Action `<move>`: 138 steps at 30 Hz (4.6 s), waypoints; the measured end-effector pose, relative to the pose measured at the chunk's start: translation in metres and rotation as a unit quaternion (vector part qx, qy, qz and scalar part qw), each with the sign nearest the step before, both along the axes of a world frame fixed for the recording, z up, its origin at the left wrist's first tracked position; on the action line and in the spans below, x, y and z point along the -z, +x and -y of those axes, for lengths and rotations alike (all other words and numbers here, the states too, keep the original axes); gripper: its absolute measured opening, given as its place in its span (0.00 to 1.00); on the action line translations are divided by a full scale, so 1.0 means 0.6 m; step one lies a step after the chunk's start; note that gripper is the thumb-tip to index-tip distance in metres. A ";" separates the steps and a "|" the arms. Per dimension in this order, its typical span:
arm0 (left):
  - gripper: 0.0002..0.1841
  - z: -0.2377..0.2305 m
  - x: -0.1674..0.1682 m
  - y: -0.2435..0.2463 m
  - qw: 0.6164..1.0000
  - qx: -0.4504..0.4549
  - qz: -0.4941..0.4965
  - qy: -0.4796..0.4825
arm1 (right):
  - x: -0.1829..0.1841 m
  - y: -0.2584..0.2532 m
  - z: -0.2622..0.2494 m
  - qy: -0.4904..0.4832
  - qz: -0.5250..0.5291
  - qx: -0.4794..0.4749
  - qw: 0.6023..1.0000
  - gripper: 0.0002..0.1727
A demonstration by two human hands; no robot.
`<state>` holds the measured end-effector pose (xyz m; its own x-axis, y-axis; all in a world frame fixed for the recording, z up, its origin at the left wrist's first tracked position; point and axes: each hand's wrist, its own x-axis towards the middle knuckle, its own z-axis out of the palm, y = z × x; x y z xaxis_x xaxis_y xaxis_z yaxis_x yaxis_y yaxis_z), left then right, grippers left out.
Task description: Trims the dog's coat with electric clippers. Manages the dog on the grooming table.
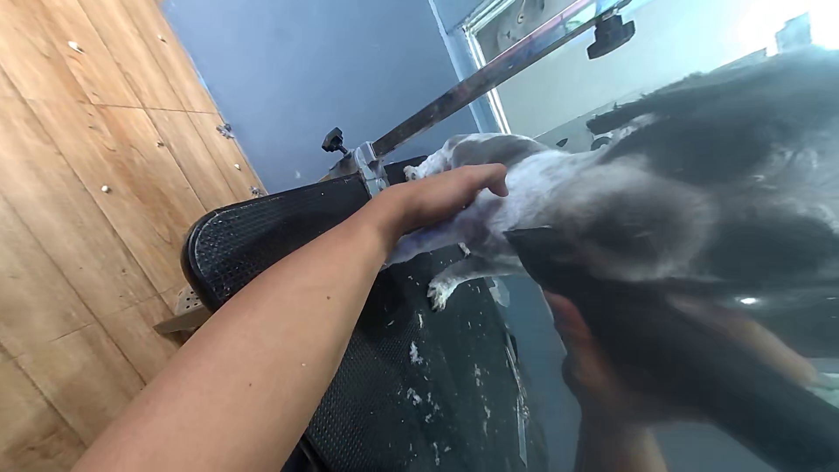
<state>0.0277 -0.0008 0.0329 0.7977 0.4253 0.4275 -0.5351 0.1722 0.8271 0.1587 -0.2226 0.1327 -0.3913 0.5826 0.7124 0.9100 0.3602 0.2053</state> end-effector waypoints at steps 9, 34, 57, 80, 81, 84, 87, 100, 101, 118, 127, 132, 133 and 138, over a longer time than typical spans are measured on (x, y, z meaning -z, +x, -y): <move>0.23 -0.001 -0.005 -0.010 0.997 -0.039 -0.010 0.059 | 0.040 -0.019 -0.014 -0.043 0.096 0.001 0.994 0.29; 0.28 0.001 -0.016 -0.016 0.985 -0.089 -0.065 0.136 | 0.135 0.034 -0.015 -0.071 0.249 -0.046 0.965 0.13; 0.27 0.013 -0.013 -0.006 0.981 -0.094 -0.081 0.151 | 0.175 0.024 -0.034 -0.125 0.241 0.070 0.960 0.14; 0.27 0.017 -0.005 0.003 0.975 -0.120 -0.046 0.184 | 0.189 0.087 -0.049 -0.126 0.227 0.122 0.958 0.17; 0.26 0.014 -0.003 0.004 0.976 -0.121 -0.053 0.175 | 0.170 0.080 -0.039 -0.154 0.205 0.089 0.962 0.16; 0.26 0.011 -0.005 0.001 0.977 -0.106 -0.077 0.168 | 0.108 0.046 0.021 -0.174 0.147 -0.017 0.973 0.19; 0.25 0.013 -0.008 -0.003 0.977 -0.100 -0.087 0.168 | 0.060 0.015 0.065 -0.113 0.096 -0.039 0.988 0.29; 0.19 0.013 0.018 0.022 0.987 -0.090 -0.072 0.110 | -0.070 0.069 0.090 -0.077 -0.109 -0.128 0.983 0.38; 0.19 0.015 0.015 0.020 0.988 -0.089 -0.079 0.097 | -0.073 0.070 0.079 -0.068 -0.102 -0.142 0.982 0.37; 0.22 -0.012 0.014 -0.009 0.989 -0.128 -0.047 0.063 | -0.082 0.084 0.049 -0.065 -0.121 -0.110 0.984 0.43; 0.14 0.003 0.002 -0.025 0.998 -0.044 -0.025 0.049 | -0.010 0.075 0.054 -0.269 -0.191 -0.031 0.943 0.35; 0.14 -0.014 0.004 -0.037 0.995 0.031 -0.046 0.080 | -0.003 0.041 0.081 -0.293 -0.239 -0.097 0.921 0.34; 0.15 -0.017 0.003 -0.037 0.994 0.034 -0.051 0.087 | -0.003 0.037 0.090 -0.287 -0.256 -0.101 0.918 0.34; 0.19 0.000 -0.016 -0.023 0.972 -0.090 -0.081 0.204 | 0.000 0.025 0.142 -0.265 -0.355 -0.110 0.890 0.36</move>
